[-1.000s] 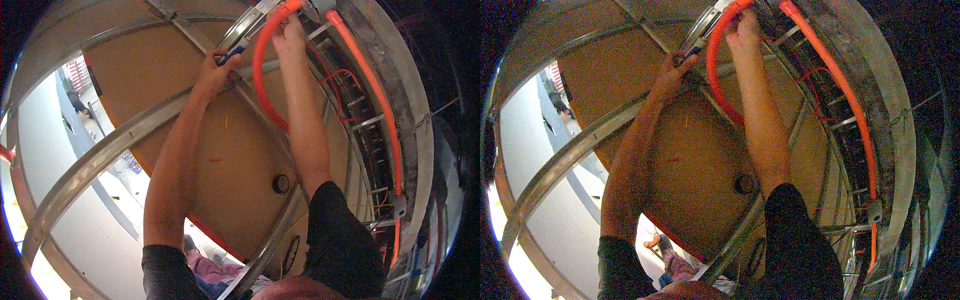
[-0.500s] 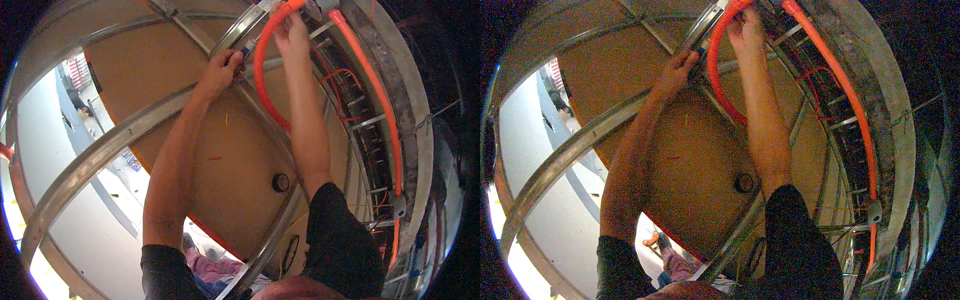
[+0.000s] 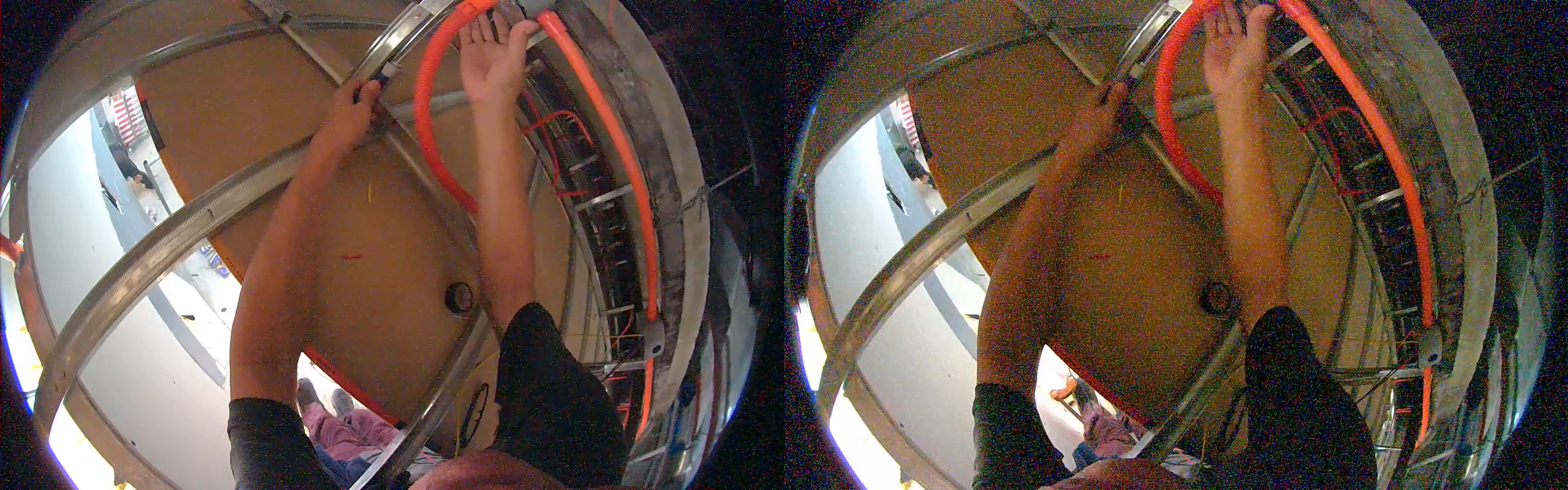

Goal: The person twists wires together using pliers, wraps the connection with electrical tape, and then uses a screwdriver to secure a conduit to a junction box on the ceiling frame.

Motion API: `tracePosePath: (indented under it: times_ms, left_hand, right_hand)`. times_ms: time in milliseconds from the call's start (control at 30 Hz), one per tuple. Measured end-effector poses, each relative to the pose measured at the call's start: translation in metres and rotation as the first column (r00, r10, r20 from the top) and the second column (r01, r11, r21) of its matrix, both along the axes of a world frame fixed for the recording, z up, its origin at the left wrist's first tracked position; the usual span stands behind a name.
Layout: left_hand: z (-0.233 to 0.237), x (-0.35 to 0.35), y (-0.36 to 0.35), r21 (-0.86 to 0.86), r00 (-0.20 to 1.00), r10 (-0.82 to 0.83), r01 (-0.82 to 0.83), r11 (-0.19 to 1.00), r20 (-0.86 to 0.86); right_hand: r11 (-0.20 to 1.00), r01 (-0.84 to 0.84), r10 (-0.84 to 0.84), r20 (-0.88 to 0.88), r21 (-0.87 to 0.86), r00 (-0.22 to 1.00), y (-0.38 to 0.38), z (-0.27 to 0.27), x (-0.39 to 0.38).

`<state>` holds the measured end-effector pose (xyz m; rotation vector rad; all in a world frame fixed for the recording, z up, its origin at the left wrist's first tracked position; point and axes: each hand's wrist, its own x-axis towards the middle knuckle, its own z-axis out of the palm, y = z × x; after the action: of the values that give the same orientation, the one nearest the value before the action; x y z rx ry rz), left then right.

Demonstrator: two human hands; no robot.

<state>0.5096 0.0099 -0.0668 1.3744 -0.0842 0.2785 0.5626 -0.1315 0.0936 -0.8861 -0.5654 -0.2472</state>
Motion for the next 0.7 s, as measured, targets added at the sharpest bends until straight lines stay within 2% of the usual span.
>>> tracePosePath:
  times_ms: [100, 167, 333, 400, 533, 600, 700]
  left_hand:
    - [-0.01, 0.011, -0.003, 0.006, 1.0, 0.0, 0.0, 1.0, 0.013]
    - [-0.015, 0.014, -0.002, -0.008, 1.0, -0.01, 0.01, 1.0, 0.011]
    - [-0.011, 0.006, -0.002, -0.029, 0.999, -0.026, 0.027, 0.999, 0.025]
    - [-0.008, 0.007, 0.0, 0.023, 0.999, -0.019, 0.018, 1.0, 0.034]
    - [0.0, -0.001, -0.002, -0.025, 1.0, 0.007, -0.007, 1.0, 0.023]
    - [0.004, -0.006, 0.002, 0.037, 1.0, 0.02, -0.021, 0.999, 0.016]
    - [0.0, -0.002, 0.004, 0.035, 1.0, -0.021, 0.021, 0.999, 0.008]
  right_hand:
    - [0.997, 0.061, -0.06, 0.033, -0.053, 0.998, 0.006, 0.0, -0.009]
    - [0.973, -0.006, 0.053, 0.197, -0.232, 0.979, 0.009, -0.002, -0.007]
    - [0.981, -0.057, 0.091, 0.183, -0.186, 0.979, 0.01, 0.001, -0.008]
    - [0.987, -0.051, 0.079, 0.181, -0.154, 0.98, 0.011, 0.004, -0.008]
    - [0.993, 0.013, 0.011, 0.202, -0.118, 0.979, 0.018, 0.01, -0.012]
    - [0.995, 0.038, -0.018, 0.209, -0.094, 0.978, 0.022, 0.009, -0.015]
    - [0.989, 0.094, -0.056, 0.298, -0.114, 0.953, 0.029, 0.006, -0.025]
